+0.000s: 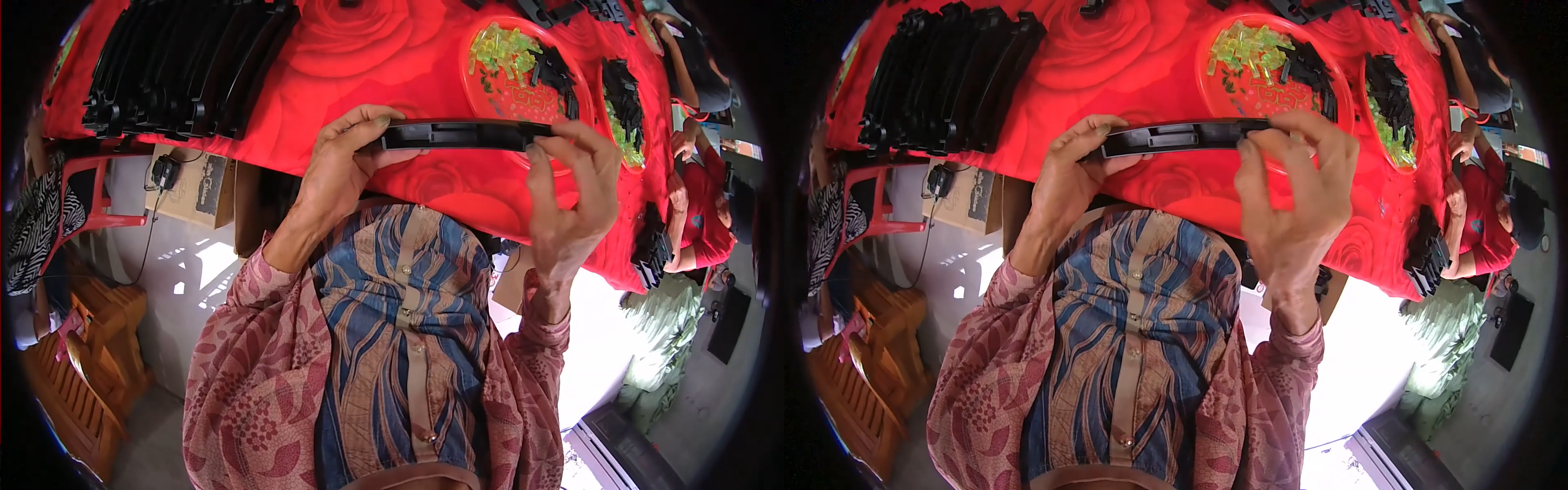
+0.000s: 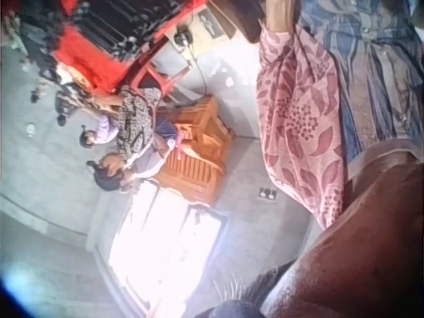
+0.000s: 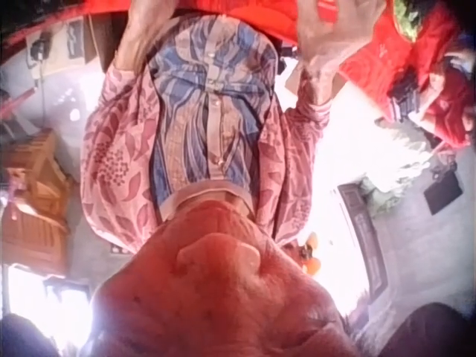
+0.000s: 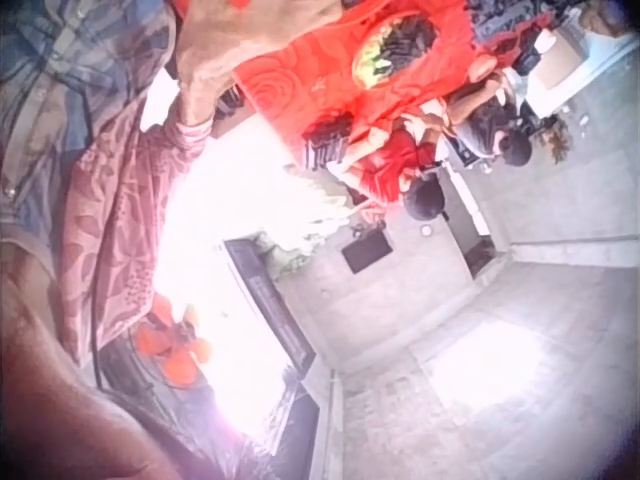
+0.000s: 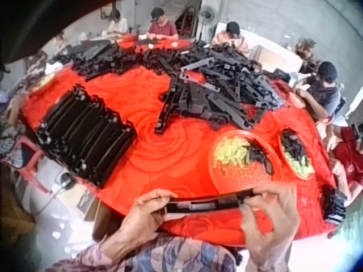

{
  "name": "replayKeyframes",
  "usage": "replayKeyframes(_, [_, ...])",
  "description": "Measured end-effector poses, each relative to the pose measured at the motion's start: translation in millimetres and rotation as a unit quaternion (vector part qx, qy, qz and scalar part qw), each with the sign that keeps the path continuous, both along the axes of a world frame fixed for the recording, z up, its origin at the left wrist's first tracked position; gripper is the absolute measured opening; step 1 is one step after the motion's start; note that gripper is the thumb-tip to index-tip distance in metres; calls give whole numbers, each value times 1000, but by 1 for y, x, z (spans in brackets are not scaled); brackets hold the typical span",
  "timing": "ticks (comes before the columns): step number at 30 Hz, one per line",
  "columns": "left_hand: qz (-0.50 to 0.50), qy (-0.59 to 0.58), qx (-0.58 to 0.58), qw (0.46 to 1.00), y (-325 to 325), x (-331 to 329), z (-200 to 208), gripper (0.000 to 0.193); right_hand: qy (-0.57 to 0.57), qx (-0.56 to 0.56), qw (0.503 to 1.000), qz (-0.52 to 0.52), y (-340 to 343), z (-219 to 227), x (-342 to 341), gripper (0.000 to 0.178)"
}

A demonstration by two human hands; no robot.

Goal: The person assembles level components by inserting vials and plastic pieces into black level frames and pressing them into place by hand.

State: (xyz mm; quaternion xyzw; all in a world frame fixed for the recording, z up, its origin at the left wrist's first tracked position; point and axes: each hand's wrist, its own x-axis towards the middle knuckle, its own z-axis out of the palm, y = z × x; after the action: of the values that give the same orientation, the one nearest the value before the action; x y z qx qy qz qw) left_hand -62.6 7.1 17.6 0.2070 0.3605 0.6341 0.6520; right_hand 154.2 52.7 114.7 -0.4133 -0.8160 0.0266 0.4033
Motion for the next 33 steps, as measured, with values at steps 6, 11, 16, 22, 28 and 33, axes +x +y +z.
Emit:
replayKeyframes(6, [0,-92,-52,994,-1,4,-5,16,-63,114,988,-88,-15,6,-13,15])
replayKeyframes(11, [5,-64,-24,998,-2,11,-3,20,30,-89,995,-41,-17,-9,-17,12])
replayKeyframes(16, [11,-42,7,999,-7,16,0,19,-4,-201,977,-77,-13,-21,-23,10])
replayKeyframes(22, [-16,-28,43,999,-12,23,0,27,36,-274,958,-78,-9,-29,-20,9])
replayKeyframes(28, [-166,-8,42,985,-9,15,11,43,124,-347,929,-41,-4,-34,-13,7])
replayKeyframes(33, [-257,-61,-8,964,-9,16,5,47,112,-374,920,-19,-6,-33,-19,10])
